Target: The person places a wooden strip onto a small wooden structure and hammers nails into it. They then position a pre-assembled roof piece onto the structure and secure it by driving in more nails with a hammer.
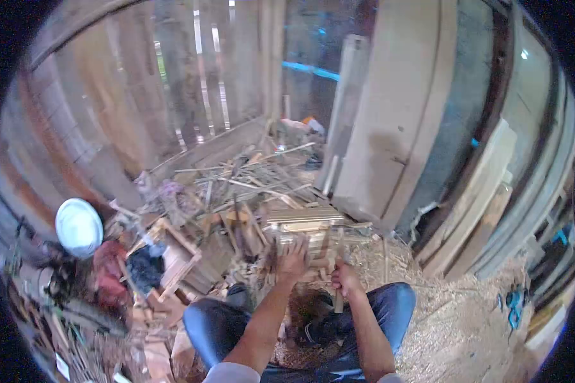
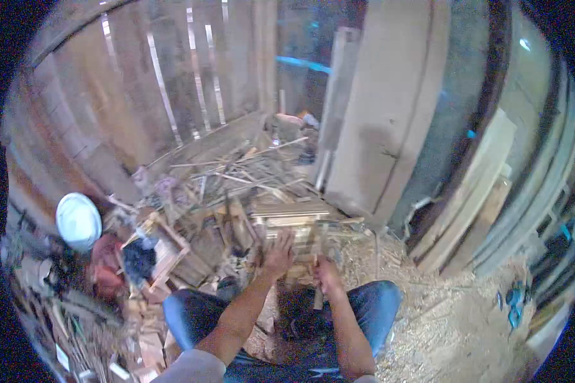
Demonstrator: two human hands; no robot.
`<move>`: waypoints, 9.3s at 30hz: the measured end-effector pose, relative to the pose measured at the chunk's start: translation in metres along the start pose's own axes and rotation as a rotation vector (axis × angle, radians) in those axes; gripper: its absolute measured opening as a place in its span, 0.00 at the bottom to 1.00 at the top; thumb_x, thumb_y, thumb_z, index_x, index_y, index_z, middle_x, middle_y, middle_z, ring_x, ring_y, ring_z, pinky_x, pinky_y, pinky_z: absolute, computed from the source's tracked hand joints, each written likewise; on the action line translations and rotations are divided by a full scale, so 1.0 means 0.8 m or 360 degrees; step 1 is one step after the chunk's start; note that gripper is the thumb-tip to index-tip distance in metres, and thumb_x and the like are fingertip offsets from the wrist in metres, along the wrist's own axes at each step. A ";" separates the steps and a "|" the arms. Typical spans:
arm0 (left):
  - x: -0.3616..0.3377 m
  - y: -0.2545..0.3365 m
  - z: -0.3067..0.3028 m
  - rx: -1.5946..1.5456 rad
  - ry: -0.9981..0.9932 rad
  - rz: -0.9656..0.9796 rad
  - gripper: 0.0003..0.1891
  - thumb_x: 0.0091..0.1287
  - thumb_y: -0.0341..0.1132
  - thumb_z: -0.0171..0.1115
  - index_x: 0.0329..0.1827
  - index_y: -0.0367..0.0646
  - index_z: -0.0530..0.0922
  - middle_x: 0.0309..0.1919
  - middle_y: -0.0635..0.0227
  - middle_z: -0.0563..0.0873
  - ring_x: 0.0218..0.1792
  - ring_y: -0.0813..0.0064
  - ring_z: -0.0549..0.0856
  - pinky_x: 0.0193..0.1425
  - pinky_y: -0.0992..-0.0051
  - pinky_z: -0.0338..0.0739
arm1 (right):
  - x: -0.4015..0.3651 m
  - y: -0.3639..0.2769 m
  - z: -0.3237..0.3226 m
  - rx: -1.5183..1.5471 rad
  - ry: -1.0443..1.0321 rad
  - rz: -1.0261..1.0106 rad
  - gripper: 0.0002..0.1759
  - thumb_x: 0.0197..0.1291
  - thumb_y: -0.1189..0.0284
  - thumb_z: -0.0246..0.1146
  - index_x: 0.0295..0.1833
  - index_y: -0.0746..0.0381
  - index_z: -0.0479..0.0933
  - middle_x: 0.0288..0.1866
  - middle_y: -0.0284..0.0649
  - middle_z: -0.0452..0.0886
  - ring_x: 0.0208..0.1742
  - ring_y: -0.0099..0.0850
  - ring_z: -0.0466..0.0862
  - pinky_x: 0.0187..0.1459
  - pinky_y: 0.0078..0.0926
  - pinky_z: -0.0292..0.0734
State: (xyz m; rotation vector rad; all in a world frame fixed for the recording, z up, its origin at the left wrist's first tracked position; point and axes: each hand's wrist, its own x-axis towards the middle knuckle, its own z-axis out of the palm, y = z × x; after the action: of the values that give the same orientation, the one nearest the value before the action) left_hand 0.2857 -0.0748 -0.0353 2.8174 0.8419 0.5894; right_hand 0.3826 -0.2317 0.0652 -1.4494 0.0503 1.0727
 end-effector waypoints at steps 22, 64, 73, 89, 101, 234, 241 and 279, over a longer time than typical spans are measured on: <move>-0.180 -0.370 -0.340 0.0214 -0.0291 -0.1110 0.12 0.63 0.40 0.56 0.42 0.45 0.83 0.40 0.51 0.87 0.41 0.51 0.87 0.44 0.56 0.82 | -0.073 -0.041 0.277 -0.1905 -0.0899 -0.1025 0.19 0.69 0.59 0.58 0.54 0.62 0.78 0.40 0.52 0.82 0.45 0.45 0.81 0.50 0.42 0.74; -0.183 -0.539 -0.272 0.0459 -0.0048 -0.1468 0.14 0.65 0.42 0.56 0.38 0.41 0.84 0.38 0.47 0.87 0.43 0.46 0.86 0.46 0.54 0.81 | -0.067 -0.028 0.260 -0.2103 -0.0527 -0.0992 0.19 0.71 0.60 0.52 0.49 0.67 0.72 0.36 0.64 0.81 0.42 0.63 0.81 0.45 0.57 0.76; -0.149 -0.562 -0.292 -0.1374 0.0705 -0.1610 0.10 0.65 0.31 0.61 0.43 0.31 0.81 0.34 0.58 0.89 0.26 0.70 0.87 0.27 0.69 0.79 | -0.071 -0.037 0.259 -0.2130 -0.0597 -0.0820 0.25 0.72 0.55 0.51 0.62 0.64 0.70 0.42 0.60 0.82 0.46 0.56 0.83 0.50 0.51 0.77; 0.048 -0.056 -0.291 -0.2173 -0.0024 -0.0493 0.06 0.61 0.28 0.69 0.39 0.40 0.81 0.36 0.67 0.86 0.39 0.76 0.84 0.46 0.75 0.78 | -0.054 -0.096 0.172 -0.0874 -0.0415 -0.1534 0.14 0.60 0.68 0.68 0.45 0.66 0.75 0.35 0.47 0.84 0.38 0.42 0.85 0.44 0.37 0.78; 0.074 0.010 -0.304 -0.1199 -0.0133 -0.0293 0.07 0.58 0.27 0.71 0.39 0.39 0.85 0.33 0.64 0.90 0.34 0.76 0.87 0.41 0.74 0.80 | -0.041 -0.113 0.125 -0.0673 -0.0224 -0.1731 0.09 0.56 0.75 0.67 0.42 0.65 0.77 0.36 0.47 0.85 0.40 0.45 0.86 0.45 0.38 0.79; 0.013 -0.070 0.025 -0.1327 0.0981 -0.0811 0.06 0.57 0.28 0.64 0.35 0.38 0.86 0.32 0.56 0.82 0.38 0.58 0.82 0.48 0.66 0.74 | 0.027 0.070 0.073 -0.1959 0.0048 -0.1146 0.13 0.67 0.69 0.55 0.50 0.64 0.64 0.23 0.60 0.78 0.29 0.65 0.79 0.33 0.60 0.74; 0.014 -0.065 0.016 -0.1206 0.1040 -0.0829 0.06 0.58 0.30 0.66 0.35 0.40 0.86 0.34 0.57 0.84 0.37 0.61 0.83 0.45 0.68 0.75 | -0.015 0.028 0.097 -0.1703 0.0028 -0.0918 0.17 0.64 0.68 0.58 0.52 0.65 0.66 0.32 0.63 0.80 0.35 0.64 0.80 0.38 0.60 0.75; 0.017 -0.072 0.035 -0.1331 0.0959 -0.0898 0.06 0.53 0.26 0.67 0.34 0.40 0.86 0.33 0.55 0.83 0.40 0.53 0.82 0.48 0.63 0.75 | 0.006 0.052 0.086 -0.1865 -0.0039 -0.1108 0.13 0.65 0.71 0.57 0.49 0.65 0.65 0.29 0.65 0.79 0.33 0.65 0.80 0.36 0.60 0.72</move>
State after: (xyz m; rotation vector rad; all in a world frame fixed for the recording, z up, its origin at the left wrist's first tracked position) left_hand 0.2788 -0.0202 -0.0706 1.5713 1.0752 1.3173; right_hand 0.3214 -0.1832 0.0449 -2.2056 -1.1884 0.4847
